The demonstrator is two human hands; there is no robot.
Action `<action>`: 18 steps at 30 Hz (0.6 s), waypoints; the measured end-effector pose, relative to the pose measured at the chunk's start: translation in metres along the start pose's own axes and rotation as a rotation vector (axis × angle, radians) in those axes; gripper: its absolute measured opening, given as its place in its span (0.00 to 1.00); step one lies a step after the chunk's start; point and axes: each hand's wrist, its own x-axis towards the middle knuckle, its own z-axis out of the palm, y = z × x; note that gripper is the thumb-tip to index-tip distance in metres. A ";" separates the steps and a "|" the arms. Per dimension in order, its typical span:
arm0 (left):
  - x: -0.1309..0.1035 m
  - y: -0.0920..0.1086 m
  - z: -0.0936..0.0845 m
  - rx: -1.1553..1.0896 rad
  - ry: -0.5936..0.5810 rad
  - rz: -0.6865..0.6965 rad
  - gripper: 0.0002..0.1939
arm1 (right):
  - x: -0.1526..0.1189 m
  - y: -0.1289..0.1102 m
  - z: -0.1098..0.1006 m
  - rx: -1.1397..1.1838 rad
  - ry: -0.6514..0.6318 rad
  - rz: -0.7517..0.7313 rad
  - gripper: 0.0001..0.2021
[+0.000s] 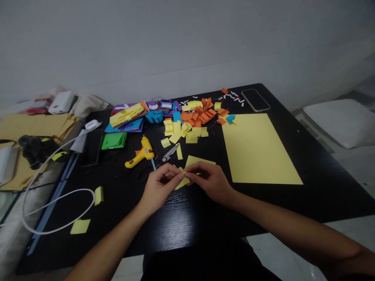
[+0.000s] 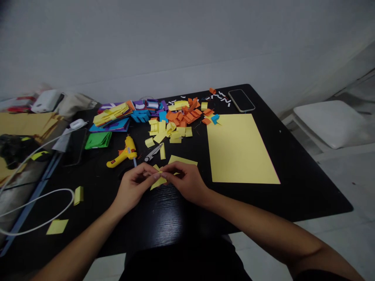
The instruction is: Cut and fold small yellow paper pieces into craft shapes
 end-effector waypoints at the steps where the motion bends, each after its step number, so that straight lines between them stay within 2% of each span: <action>1: 0.000 0.000 0.000 0.002 -0.001 0.002 0.11 | 0.000 0.000 0.000 -0.006 0.001 0.001 0.10; 8: -0.001 -0.002 0.000 0.086 0.032 0.054 0.10 | -0.002 -0.001 0.001 0.013 -0.027 0.013 0.09; 13: -0.001 -0.003 -0.001 0.115 0.081 0.066 0.11 | -0.002 0.002 0.001 -0.020 -0.028 -0.017 0.17; 18: 0.000 -0.001 -0.001 0.129 0.086 0.093 0.10 | -0.003 -0.001 0.001 -0.068 -0.012 -0.007 0.09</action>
